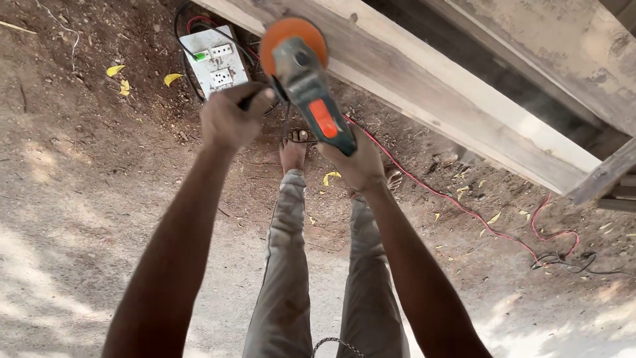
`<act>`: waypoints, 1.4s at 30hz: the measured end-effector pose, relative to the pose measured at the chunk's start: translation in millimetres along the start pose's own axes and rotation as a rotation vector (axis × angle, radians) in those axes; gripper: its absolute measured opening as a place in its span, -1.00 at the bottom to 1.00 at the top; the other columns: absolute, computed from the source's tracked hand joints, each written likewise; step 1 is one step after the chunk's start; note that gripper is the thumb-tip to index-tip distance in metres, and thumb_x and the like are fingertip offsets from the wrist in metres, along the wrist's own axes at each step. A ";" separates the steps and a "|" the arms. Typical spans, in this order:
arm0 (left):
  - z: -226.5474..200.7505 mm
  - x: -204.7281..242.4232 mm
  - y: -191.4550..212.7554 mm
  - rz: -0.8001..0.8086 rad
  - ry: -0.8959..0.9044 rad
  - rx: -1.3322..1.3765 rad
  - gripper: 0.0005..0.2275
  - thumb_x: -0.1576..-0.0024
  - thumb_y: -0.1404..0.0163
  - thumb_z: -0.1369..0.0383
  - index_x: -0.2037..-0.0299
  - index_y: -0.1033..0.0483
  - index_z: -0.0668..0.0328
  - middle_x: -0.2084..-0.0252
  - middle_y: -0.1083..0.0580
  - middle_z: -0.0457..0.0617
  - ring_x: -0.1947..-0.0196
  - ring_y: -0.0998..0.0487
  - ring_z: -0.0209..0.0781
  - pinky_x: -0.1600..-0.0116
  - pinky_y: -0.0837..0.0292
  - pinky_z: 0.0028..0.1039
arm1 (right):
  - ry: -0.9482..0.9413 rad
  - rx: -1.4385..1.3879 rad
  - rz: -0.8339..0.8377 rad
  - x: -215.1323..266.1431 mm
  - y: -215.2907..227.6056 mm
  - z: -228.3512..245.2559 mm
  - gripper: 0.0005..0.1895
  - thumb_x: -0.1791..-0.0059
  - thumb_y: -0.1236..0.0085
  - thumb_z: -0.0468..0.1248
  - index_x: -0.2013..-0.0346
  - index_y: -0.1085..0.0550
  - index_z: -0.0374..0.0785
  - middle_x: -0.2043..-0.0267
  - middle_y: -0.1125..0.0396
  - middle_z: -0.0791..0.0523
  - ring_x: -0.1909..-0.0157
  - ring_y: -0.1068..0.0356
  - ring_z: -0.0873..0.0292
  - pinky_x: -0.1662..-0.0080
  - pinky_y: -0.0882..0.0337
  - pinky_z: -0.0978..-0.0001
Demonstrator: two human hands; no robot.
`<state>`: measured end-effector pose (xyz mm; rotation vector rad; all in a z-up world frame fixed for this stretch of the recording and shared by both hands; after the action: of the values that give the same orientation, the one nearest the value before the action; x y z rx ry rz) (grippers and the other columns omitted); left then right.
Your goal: The person walks to a wooden frame and uses a power sander to sand its inner and outer surfaces. They then move to a different wooden frame and sand its edges and surfaces with the power sander.
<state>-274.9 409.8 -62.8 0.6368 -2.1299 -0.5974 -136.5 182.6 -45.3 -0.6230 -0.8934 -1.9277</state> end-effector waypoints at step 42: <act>-271.1 120.1 -333.0 0.405 -0.161 -0.034 -0.74 -0.19 0.00 -0.05 0.23 -0.68 -0.23 0.57 -0.55 -0.27 0.69 -0.44 -0.40 0.54 -0.29 -0.45 | -0.130 0.034 -0.359 182.8 271.2 -321.4 -0.32 0.11 -0.27 0.26 0.03 -0.51 -0.27 0.30 -0.48 0.07 0.33 -0.48 0.17 0.26 -0.49 0.27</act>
<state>-42.8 29.4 -45.9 0.1301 -2.3062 -0.4685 -7.0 -256.5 -20.2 -0.6039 -1.1819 -2.2024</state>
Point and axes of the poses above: each hand's wrist, its own x-axis away from the middle knuckle, its own y-axis out of the back of the hand, z = x × y, the point moved 5 cm from there along -x, towards the middle knuckle
